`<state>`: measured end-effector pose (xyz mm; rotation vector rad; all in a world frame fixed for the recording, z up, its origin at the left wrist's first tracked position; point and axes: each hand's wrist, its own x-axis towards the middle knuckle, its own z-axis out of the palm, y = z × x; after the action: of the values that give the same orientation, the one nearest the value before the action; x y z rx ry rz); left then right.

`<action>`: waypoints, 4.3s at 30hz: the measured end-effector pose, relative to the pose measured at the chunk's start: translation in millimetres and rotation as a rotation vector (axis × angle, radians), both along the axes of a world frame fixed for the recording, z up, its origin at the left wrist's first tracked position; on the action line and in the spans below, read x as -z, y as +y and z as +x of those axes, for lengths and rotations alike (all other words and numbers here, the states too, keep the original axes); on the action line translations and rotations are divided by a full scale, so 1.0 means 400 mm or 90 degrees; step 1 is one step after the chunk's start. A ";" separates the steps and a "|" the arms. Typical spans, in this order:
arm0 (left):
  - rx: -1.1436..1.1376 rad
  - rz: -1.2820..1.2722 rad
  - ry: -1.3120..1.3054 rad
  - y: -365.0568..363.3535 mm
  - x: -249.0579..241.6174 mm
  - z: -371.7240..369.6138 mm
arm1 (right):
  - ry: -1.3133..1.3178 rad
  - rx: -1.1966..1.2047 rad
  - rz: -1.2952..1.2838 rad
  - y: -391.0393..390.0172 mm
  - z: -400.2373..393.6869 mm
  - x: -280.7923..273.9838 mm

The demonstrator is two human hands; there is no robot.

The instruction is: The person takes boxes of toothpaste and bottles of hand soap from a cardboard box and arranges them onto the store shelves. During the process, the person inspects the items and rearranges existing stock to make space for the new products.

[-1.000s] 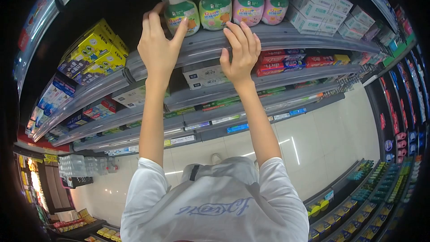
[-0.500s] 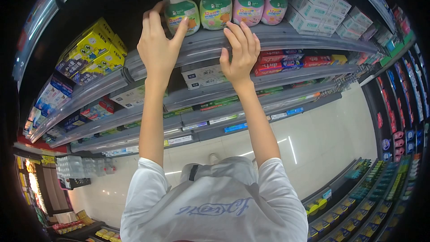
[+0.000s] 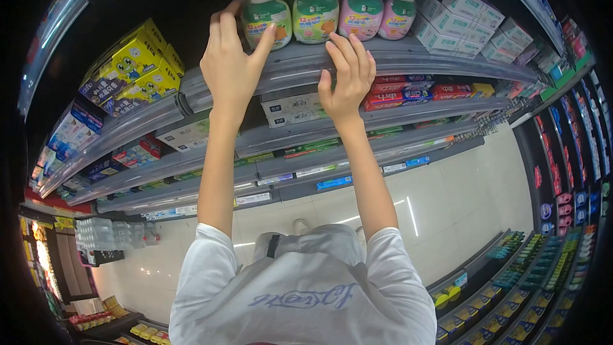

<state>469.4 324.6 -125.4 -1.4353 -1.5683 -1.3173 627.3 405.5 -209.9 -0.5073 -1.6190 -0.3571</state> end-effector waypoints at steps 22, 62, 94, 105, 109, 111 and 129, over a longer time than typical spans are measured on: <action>0.016 -0.022 -0.040 -0.005 -0.002 0.000 | 0.000 -0.002 0.001 -0.004 -0.002 -0.003; 0.024 -0.028 -0.054 -0.009 -0.001 0.001 | 0.009 0.002 0.011 -0.002 -0.008 -0.002; 0.029 0.005 -0.047 0.001 0.006 -0.009 | 0.026 0.015 0.020 0.007 -0.019 0.004; 0.003 -0.024 -0.014 -0.009 -0.001 -0.004 | 0.058 0.017 -0.014 -0.026 -0.025 -0.021; -0.015 -0.063 -0.045 -0.016 -0.006 0.002 | 0.024 0.039 -0.046 -0.049 -0.004 -0.056; -0.018 -0.084 -0.048 -0.022 -0.004 0.002 | 0.010 0.043 -0.061 -0.055 0.001 -0.075; -0.016 -0.025 -0.043 -0.023 -0.020 0.022 | -0.064 0.016 -0.074 -0.052 0.032 -0.105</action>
<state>478.4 315.4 -117.3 -1.4036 -1.6600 -1.3392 639.9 384.6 -167.8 -0.6066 -1.7394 -0.3132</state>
